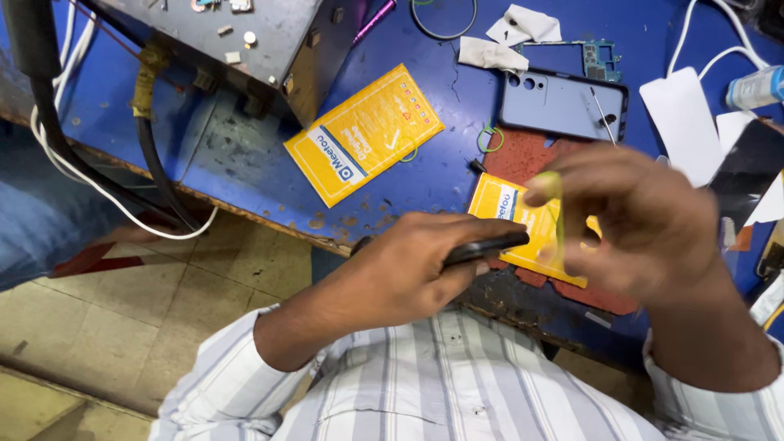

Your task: The person uses a utility knife to pry open a smartphone chassis, then secures the device with multiple rubber bands. They repeat the rubber band securing process on a second smartphone. The work occurs on a cluttered blue workbench with tools and phone parts visible.

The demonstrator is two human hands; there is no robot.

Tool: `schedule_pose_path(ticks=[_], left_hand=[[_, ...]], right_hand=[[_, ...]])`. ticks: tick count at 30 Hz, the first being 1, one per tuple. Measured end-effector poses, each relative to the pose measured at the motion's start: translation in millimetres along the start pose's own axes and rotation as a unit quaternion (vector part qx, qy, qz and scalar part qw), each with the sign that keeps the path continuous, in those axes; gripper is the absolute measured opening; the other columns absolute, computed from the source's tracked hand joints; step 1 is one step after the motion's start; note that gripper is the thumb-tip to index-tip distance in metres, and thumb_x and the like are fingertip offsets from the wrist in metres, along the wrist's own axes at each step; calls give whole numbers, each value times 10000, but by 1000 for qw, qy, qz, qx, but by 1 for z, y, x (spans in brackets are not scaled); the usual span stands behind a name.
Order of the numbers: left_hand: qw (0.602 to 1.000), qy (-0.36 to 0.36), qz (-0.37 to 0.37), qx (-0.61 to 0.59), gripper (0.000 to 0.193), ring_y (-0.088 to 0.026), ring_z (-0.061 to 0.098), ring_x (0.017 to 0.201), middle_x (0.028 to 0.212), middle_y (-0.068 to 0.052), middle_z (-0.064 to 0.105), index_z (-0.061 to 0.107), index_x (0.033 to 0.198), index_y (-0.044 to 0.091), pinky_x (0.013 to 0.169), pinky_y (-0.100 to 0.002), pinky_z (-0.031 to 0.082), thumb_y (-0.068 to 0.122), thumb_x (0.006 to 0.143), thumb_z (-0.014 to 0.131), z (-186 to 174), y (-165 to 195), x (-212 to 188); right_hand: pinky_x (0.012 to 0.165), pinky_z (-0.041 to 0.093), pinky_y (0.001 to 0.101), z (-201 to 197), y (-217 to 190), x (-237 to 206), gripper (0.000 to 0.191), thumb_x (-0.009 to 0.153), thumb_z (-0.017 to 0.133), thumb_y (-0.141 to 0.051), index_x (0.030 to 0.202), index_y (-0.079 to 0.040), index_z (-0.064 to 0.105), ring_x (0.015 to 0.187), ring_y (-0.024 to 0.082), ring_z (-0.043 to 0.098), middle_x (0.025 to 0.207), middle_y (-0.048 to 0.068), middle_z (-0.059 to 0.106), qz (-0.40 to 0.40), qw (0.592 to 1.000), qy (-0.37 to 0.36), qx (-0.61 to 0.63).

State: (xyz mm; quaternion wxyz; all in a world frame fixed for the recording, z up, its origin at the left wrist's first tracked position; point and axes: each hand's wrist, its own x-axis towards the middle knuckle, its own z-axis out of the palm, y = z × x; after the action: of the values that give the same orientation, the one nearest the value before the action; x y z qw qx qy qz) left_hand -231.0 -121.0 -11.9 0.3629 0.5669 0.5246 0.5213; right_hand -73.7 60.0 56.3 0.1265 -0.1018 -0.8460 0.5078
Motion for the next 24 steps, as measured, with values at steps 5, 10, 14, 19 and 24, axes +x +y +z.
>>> schedule_pose_path(ticks=[5, 10, 14, 19, 24], left_hand=[[993, -14, -8, 115, 341, -397, 710, 958, 1008, -196, 733, 658, 1219, 18, 841, -457, 552, 8, 879, 674, 9, 14, 9], [997, 45, -43, -33, 413, -250, 723, 831, 1018, -144, 759, 653, 1330, 38, 738, -337, 578, -10, 920, 644, -14, 15, -2], [982, 73, -101, -144, 359, -113, 668, 761, 1013, -88, 786, 684, 1325, 25, 700, -294, 581, 36, 966, 691, -21, 7, -10], [969, 53, 10, -240, 332, -135, 753, 1065, 1200, -99, 767, 644, 1380, 0, 980, -297, 619, -3, 1049, 667, -8, 2, -5], [994, 65, 91, -18, 387, -222, 776, 1106, 1217, -139, 740, 638, 1372, 26, 954, -294, 626, -22, 998, 722, 8, 13, 8]], right_hand=[[540, 476, 354, 4, 2, 3, 764, 584, 914, -531, 1173, -104, 681, 729, 232, 713, 1063, 38, 729, -117, 916, -124, -362], [604, 539, 307, -27, 50, -18, 463, 627, 892, -392, 931, -86, 725, 681, 176, 713, 794, 63, 735, 42, 953, -72, -291], [621, 491, 294, -44, 81, -65, 311, 994, 729, -336, 839, -66, 750, 637, 150, 639, 798, 54, 738, 179, 981, 78, 19], [697, 531, 269, -16, 95, -83, 460, 1238, 534, -300, 914, -36, 726, 732, 142, 656, 897, 68, 781, -15, 738, 84, 669], [599, 556, 272, 17, 72, -59, 344, 995, 589, -104, 1336, -62, 569, 696, 138, 663, 1494, 163, 550, 72, 715, 156, 678]])
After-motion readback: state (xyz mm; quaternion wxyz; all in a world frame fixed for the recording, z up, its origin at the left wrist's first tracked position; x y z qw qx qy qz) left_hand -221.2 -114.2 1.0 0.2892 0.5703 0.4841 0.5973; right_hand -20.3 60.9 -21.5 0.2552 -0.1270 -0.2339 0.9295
